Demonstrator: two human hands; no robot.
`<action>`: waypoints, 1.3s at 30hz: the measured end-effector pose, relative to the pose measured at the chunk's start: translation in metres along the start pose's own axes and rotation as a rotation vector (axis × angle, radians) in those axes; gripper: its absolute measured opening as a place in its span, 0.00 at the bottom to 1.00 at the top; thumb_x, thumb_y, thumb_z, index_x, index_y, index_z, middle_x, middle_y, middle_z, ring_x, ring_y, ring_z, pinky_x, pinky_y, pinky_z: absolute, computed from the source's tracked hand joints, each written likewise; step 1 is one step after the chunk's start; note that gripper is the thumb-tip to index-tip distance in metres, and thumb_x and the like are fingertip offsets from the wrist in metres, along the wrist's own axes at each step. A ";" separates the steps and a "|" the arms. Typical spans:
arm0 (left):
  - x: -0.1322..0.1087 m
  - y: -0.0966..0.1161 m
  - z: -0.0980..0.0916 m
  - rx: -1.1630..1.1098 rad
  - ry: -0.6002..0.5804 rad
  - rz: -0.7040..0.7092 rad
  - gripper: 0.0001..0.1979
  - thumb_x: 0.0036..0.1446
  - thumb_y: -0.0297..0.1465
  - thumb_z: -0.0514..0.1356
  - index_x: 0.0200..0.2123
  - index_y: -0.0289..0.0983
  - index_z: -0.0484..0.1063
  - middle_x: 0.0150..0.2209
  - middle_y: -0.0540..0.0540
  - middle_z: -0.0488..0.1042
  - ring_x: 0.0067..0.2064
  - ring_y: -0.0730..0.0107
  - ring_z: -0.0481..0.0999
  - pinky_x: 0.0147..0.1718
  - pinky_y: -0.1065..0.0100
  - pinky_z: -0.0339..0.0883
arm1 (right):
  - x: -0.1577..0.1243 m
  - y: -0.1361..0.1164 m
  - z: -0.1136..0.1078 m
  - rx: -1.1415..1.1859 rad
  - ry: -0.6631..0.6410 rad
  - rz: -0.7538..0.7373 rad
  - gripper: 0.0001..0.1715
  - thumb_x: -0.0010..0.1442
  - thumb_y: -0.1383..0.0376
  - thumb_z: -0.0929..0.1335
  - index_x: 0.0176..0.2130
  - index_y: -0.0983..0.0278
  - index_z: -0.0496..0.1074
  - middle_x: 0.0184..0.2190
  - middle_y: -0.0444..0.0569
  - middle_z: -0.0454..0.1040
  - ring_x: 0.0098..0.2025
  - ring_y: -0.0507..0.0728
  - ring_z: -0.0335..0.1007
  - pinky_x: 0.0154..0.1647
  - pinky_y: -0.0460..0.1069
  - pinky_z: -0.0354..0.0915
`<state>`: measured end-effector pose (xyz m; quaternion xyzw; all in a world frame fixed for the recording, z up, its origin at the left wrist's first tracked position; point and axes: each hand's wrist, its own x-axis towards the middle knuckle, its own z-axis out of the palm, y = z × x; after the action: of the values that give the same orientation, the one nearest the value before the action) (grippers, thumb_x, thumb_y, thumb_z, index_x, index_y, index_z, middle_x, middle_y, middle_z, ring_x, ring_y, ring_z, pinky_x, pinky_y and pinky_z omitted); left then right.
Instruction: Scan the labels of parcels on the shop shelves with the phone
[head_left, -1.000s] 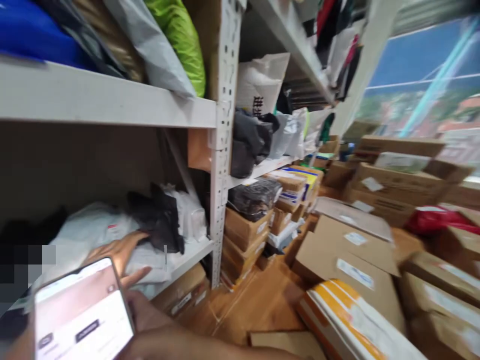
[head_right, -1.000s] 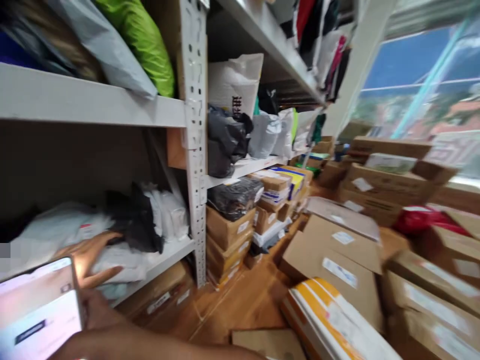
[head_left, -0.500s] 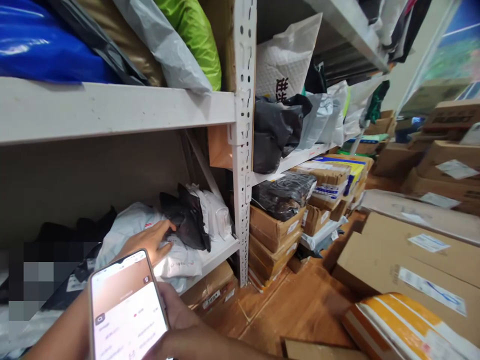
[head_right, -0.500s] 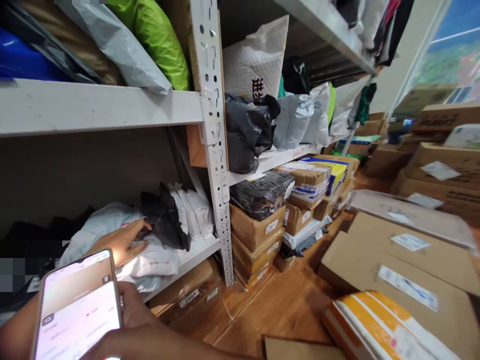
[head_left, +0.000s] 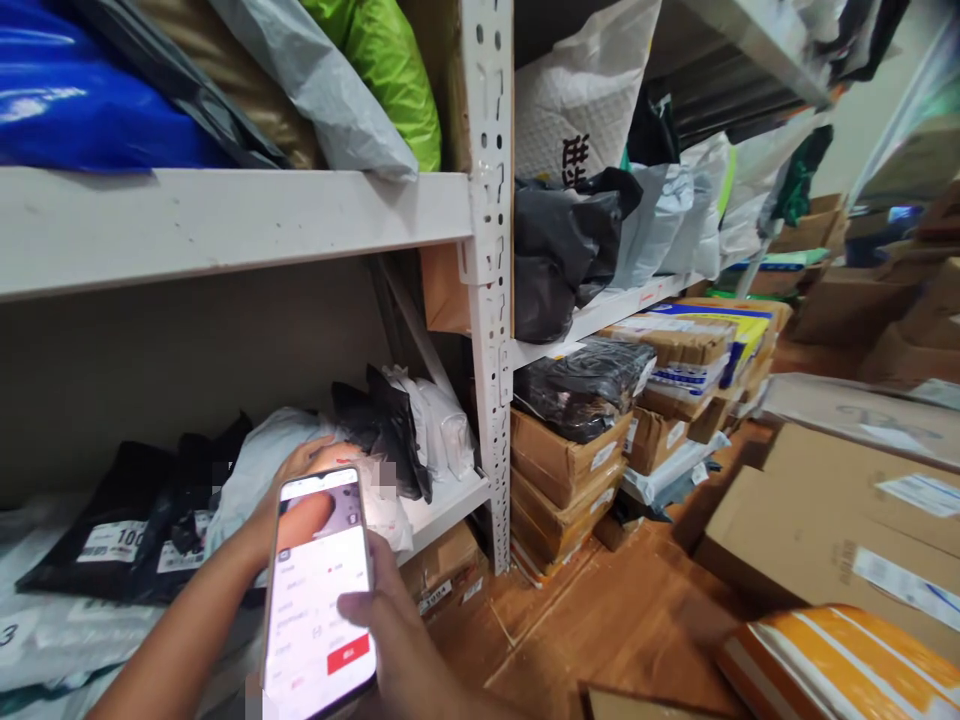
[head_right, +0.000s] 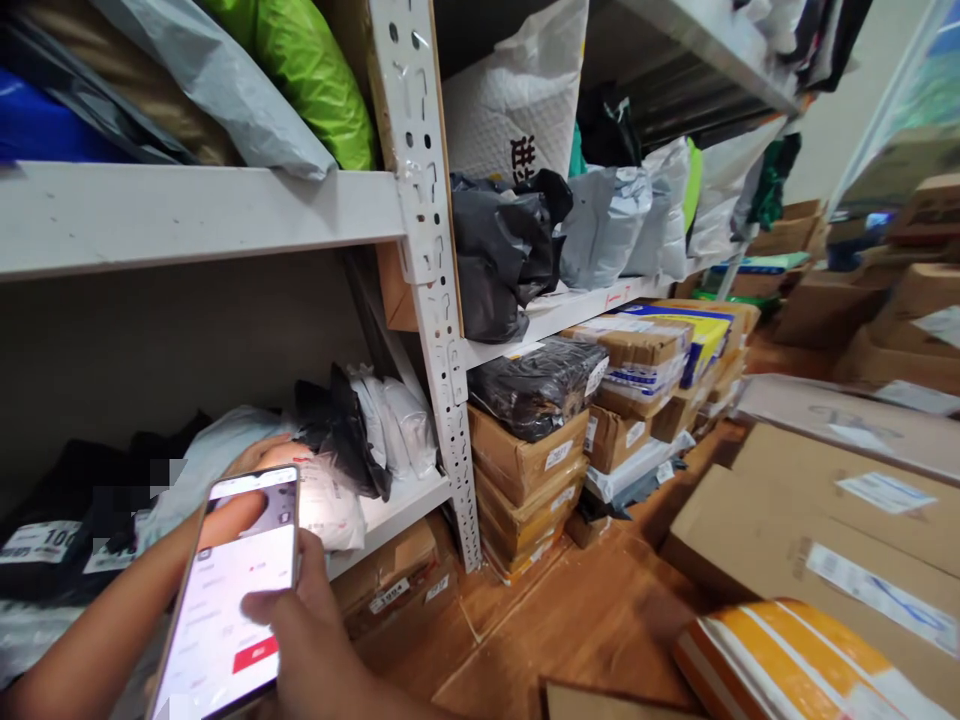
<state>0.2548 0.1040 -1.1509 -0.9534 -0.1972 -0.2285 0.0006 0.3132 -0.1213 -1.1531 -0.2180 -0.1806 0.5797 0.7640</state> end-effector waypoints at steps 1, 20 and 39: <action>0.000 0.002 -0.002 -0.030 0.008 -0.008 0.23 0.56 0.40 0.51 0.52 0.37 0.68 0.57 0.40 0.66 0.60 0.55 0.62 0.59 0.58 0.58 | -0.002 -0.002 0.001 0.002 -0.010 -0.007 0.32 0.42 0.62 0.66 0.49 0.61 0.61 0.39 0.46 0.76 0.46 0.63 0.72 0.47 0.57 0.63; 0.001 0.025 -0.015 -0.100 -0.088 -0.016 0.26 0.52 0.42 0.58 0.54 0.42 0.68 0.57 0.44 0.68 0.64 0.51 0.56 0.63 0.49 0.47 | -0.003 -0.008 0.002 -0.013 -0.061 0.003 0.35 0.45 0.57 0.68 0.51 0.58 0.54 0.38 0.49 0.74 0.39 0.65 0.75 0.29 0.56 0.70; 0.003 0.023 -0.015 -0.092 -0.131 -0.024 0.26 0.52 0.42 0.57 0.54 0.41 0.68 0.58 0.45 0.67 0.65 0.50 0.54 0.64 0.49 0.44 | -0.002 -0.005 0.004 -0.033 -0.053 0.001 0.33 0.48 0.57 0.66 0.52 0.59 0.55 0.36 0.50 0.75 0.26 0.62 0.76 0.14 0.48 0.62</action>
<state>0.2591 0.0823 -1.1340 -0.9628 -0.1974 -0.1747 -0.0589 0.3148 -0.1240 -1.1474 -0.2151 -0.2103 0.5826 0.7551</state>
